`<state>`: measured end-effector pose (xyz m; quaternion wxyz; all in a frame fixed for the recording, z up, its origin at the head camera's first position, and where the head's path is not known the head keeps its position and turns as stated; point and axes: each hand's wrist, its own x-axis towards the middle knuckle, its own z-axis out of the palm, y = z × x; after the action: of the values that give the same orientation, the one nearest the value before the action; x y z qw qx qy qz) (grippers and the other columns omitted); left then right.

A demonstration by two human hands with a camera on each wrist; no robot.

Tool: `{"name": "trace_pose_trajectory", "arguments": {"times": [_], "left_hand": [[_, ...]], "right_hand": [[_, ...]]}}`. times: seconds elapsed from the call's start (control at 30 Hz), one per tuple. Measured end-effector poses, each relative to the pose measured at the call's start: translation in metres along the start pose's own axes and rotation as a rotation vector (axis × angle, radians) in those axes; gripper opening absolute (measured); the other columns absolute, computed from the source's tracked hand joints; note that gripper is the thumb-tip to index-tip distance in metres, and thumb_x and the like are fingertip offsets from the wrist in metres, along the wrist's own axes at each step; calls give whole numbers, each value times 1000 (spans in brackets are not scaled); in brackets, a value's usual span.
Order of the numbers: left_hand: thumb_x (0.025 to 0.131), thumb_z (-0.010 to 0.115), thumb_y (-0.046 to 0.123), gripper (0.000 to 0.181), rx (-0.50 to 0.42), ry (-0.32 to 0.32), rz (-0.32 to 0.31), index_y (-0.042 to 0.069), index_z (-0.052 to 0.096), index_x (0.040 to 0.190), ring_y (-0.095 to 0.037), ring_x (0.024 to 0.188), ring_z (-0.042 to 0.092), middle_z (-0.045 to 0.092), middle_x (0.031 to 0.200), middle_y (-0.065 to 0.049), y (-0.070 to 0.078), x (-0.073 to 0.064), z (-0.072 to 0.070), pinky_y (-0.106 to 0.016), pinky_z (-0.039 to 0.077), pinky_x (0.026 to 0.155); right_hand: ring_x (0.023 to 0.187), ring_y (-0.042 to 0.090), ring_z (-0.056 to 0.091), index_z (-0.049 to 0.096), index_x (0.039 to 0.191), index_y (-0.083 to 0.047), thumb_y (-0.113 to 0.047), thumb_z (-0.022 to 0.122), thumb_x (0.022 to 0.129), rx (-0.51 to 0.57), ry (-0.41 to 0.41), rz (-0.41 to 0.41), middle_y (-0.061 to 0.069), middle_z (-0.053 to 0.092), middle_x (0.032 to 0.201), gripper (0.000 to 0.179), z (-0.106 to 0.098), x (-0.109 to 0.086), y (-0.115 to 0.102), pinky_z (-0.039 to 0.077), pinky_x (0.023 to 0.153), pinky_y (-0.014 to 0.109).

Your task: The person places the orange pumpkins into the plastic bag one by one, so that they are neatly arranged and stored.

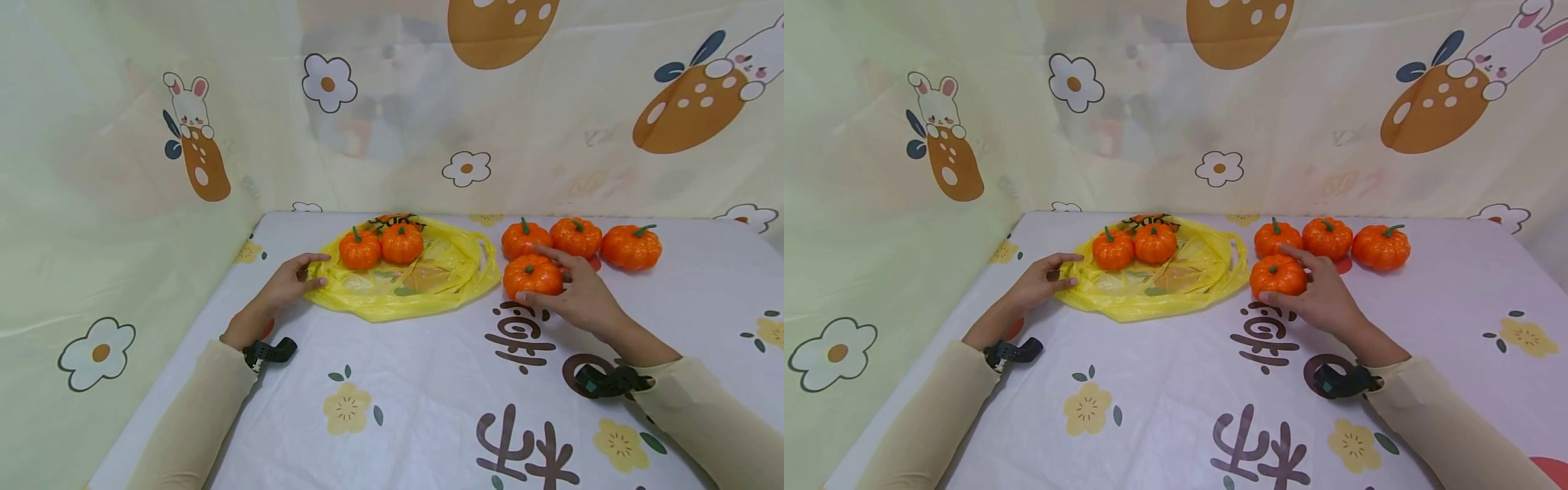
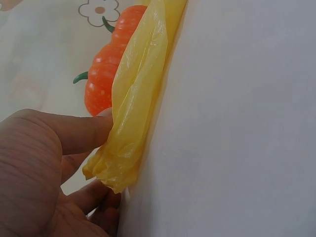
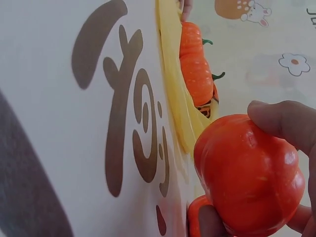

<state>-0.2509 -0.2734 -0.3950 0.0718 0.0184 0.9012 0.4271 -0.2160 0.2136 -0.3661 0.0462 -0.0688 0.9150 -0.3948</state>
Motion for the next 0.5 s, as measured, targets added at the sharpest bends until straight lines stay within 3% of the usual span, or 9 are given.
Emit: {"name": "trace_pose_trajectory", "arguments": {"times": [0.27,0.5], "left_hand": [[94,67,17,47,3,6,-6,18,54,139,-32,126,41,43,152,-12,-1,0,0,-50,33,115],[94,67,18,48,12,5,-16,19,54,139,-33,133,39,41,154,-11,-1,1,0,-50,30,118]], "right_hand": [[128,49,41,30,155,-22,-48,79,80,11,-11,-2,26,34,149,94,2,0,-2,45,99,65],[130,52,37,29,155,-24,-47,79,80,59,-1,12,25,28,155,93,5,-2,-7,46,98,65]]}}
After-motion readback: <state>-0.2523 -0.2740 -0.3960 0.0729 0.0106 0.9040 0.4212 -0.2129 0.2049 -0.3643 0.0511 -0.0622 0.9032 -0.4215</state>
